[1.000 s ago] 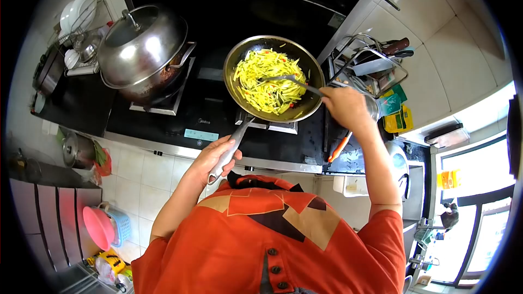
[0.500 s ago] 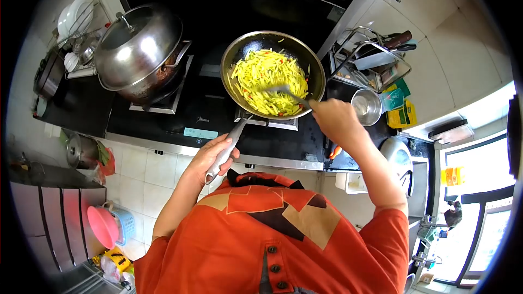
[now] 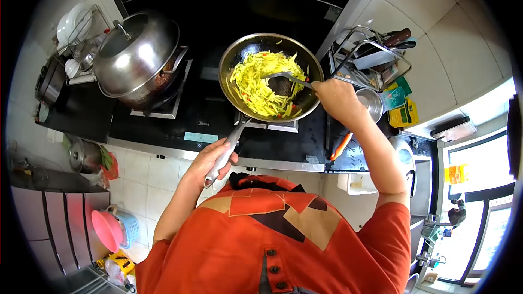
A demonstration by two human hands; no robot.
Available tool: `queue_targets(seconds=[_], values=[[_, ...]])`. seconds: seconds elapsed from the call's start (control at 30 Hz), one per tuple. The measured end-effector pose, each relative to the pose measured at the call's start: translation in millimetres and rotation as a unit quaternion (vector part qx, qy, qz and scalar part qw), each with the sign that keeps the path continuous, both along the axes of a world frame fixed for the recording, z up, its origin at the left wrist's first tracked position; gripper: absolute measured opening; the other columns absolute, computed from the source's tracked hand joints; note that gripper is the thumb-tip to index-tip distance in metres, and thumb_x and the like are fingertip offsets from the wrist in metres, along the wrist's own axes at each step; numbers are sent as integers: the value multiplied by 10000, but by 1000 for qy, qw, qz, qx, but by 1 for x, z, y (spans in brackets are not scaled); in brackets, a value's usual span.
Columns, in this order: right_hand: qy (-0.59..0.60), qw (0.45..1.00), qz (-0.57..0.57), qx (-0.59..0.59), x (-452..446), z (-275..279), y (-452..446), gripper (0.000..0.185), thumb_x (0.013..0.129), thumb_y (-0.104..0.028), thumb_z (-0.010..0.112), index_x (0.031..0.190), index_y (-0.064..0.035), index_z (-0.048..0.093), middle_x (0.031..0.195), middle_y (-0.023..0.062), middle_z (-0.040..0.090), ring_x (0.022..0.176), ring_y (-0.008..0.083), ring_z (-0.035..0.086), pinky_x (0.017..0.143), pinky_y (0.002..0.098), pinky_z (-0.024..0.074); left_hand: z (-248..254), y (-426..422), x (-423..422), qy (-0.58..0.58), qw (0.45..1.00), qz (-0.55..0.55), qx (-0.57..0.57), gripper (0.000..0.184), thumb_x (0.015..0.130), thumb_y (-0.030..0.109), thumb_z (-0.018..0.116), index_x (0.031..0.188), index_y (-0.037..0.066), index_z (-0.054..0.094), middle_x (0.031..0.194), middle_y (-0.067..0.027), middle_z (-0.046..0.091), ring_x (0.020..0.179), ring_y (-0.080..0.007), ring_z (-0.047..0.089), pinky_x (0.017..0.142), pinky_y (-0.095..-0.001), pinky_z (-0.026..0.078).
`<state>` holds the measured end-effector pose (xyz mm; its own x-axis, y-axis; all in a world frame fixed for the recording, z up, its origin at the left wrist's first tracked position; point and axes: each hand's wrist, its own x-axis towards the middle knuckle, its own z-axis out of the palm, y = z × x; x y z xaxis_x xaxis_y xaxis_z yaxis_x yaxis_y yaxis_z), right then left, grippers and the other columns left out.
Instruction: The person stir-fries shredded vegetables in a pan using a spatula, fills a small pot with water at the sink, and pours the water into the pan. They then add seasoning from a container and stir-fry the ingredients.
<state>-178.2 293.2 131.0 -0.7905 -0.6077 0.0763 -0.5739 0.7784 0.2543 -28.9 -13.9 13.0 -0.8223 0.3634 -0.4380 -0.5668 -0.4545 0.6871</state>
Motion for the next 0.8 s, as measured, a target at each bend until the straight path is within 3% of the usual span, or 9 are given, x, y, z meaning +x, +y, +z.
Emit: queue_targets(seconds=[0.07,0.17,0.33,0.4,0.5,0.67,0.73,0.77,0.8], values=[[-36,997,4,-62,0,17,16,128,861,-156,572,910,-74,657,773,176,643,796,376,625,732,466,497,2,1,0,6,1000,9,1,348,964,242,498,1266,69,495,779,-85,605,394,-105,445,312,-233,318],[-138,990,-38,6,42,83,13,123,840,-177,612,926,-110,669,783,154,657,776,354,632,704,467,506,2,4,2,-6,1000,20,17,330,963,232,495,1250,71,507,779,-83,604,373,-99,424,300,-231,289],[-66,997,17,22,25,7,-26,77,854,-144,574,857,-113,643,690,122,637,696,323,660,597,429,529,-2,2,1,-2,1000,3,30,375,963,256,509,1288,73,475,782,-83,608,425,-97,474,323,-225,352],[-35,999,-6,23,5,-1,-44,78,776,-70,600,789,-62,677,762,152,677,740,312,687,628,395,562,-5,-1,0,3,1000,-5,25,377,965,259,507,1290,70,473,783,-82,607,427,-93,474,324,-223,351],[-33,997,-57,-49,0,24,-22,133,832,-131,567,844,-71,685,809,170,676,780,345,674,670,424,549,0,-1,0,8,1000,-4,9,401,969,259,501,1322,74,458,779,-76,603,433,-92,475,328,-223,358],[-30,982,-183,-30,-13,50,41,192,896,-170,508,892,-109,690,850,166,672,866,350,656,747,444,530,-3,-4,-1,10,1000,-10,12,417,974,257,491,1348,79,440,783,-73,600,438,-93,475,333,-228,370],[-70,966,-230,-93,-51,14,62,197,898,-192,515,901,-102,690,851,185,665,859,359,652,750,451,524,-2,-3,-1,6,1000,-10,12,420,976,256,486,1354,79,435,784,-72,599,438,-93,475,334,-230,373],[-164,970,-167,-65,-71,-2,67,207,890,-231,555,911,-69,682,867,191,663,862,381,639,765,464,512,0,-4,-1,6,1000,-12,8,417,978,255,485,1353,79,435,786,-74,600,439,-95,476,335,-231,375],[-276,914,-233,-186,-78,-20,59,220,893,-234,560,885,-42,667,748,137,632,668,285,596,600,392,485,1,-3,-1,6,1000,-14,4,414,979,254,483,1352,79,436,787,-76,600,440,-96,477,336,-232,376]])
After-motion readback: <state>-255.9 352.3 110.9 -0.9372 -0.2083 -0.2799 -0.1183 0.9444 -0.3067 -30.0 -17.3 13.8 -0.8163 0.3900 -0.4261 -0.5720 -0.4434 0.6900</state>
